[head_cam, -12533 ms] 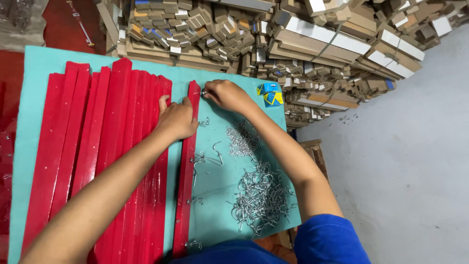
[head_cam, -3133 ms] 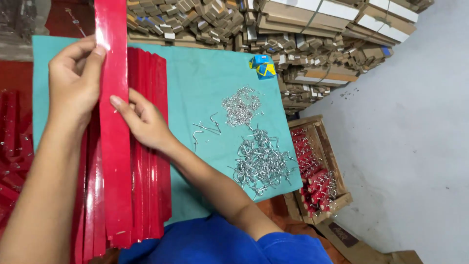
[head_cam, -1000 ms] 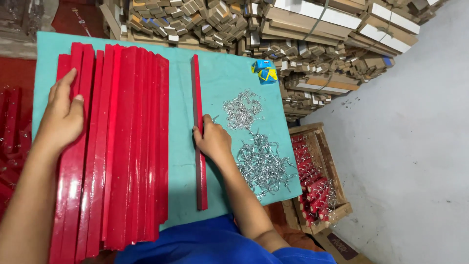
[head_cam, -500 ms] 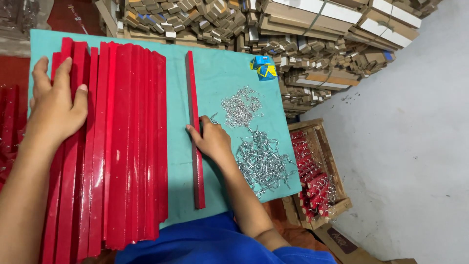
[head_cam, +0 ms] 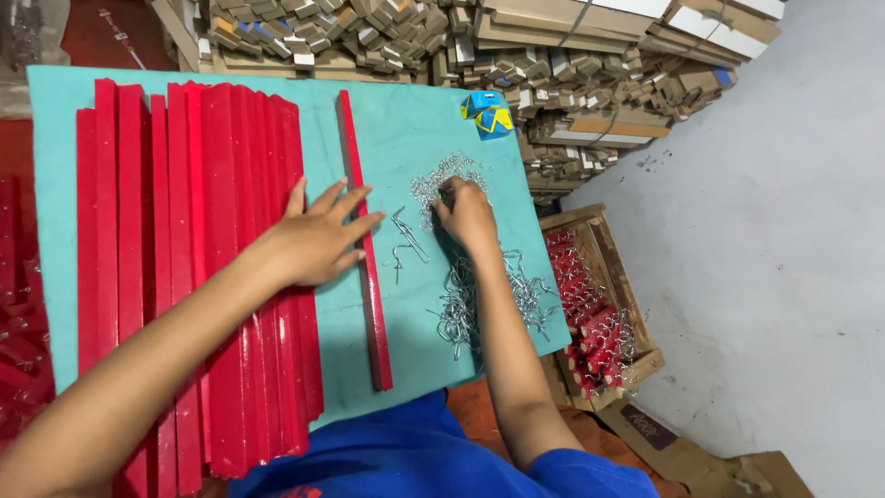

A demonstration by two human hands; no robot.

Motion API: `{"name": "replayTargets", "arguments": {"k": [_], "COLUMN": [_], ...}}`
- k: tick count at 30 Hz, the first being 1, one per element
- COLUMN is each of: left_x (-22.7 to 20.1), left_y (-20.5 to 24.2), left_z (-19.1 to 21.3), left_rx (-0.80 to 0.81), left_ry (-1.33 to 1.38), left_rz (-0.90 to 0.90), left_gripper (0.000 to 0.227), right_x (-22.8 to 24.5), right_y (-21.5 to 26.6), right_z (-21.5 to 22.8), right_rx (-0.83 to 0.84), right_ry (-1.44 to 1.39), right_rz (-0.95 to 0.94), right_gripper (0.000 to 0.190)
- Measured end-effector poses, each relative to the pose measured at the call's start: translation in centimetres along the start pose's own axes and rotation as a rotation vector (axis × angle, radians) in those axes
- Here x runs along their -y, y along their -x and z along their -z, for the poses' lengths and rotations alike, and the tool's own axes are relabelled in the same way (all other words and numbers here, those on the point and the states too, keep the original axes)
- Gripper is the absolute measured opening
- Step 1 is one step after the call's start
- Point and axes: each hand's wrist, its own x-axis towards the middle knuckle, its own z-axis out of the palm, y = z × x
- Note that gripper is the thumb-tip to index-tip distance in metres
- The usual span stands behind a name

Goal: Attaching metal clips to red metal bars and storing them in a crate

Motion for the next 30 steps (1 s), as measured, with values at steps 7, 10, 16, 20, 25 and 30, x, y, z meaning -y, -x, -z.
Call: {"name": "replayTargets", "arguments": {"k": [7,10,16,20,25,30], "left_x": [-0.7,-0.4,-0.2,-0.6,-0.7,-0.5], "left_y": [-0.6,-1.5,-1.0,-1.2,-0.8,-0.9], "left_z": [-2.4,-2.4,-2.9,-2.6,-2.2,-2.3], "left_rx": [0.108,0.129,0.165,0.250,0.304,0.312], "left_ry": [-0.059,-0.060,-0.020,-0.011,-0.043,-0.073], "left_rz": [-0.033,-0.051,-0.024,-0.012,0.006,0.006], "left_gripper": [0.059,0.057,0.059,0.060,0.077,0.080], "right_x": [-0.9,-1.5,2.2,4.4,7.9,9.5], "right_y": [-0.5,-2.4,-4.4,-6.8,-10.1,-12.3], "right_z": [-1.2,-0.4,2.1,1.4,-0.4,-2.7], "right_rx": [0.017,0.062,0.157,0.180,0.276,0.311], "right_ry": [0.061,0.089,-0.141,-0.400,-0.491,-0.473], "right_rz": [0.028,0.016,0.033,0.130,0.267,0.296], "right_gripper": [0.012,0.006,0.011,0.011,0.012,0.014]}}
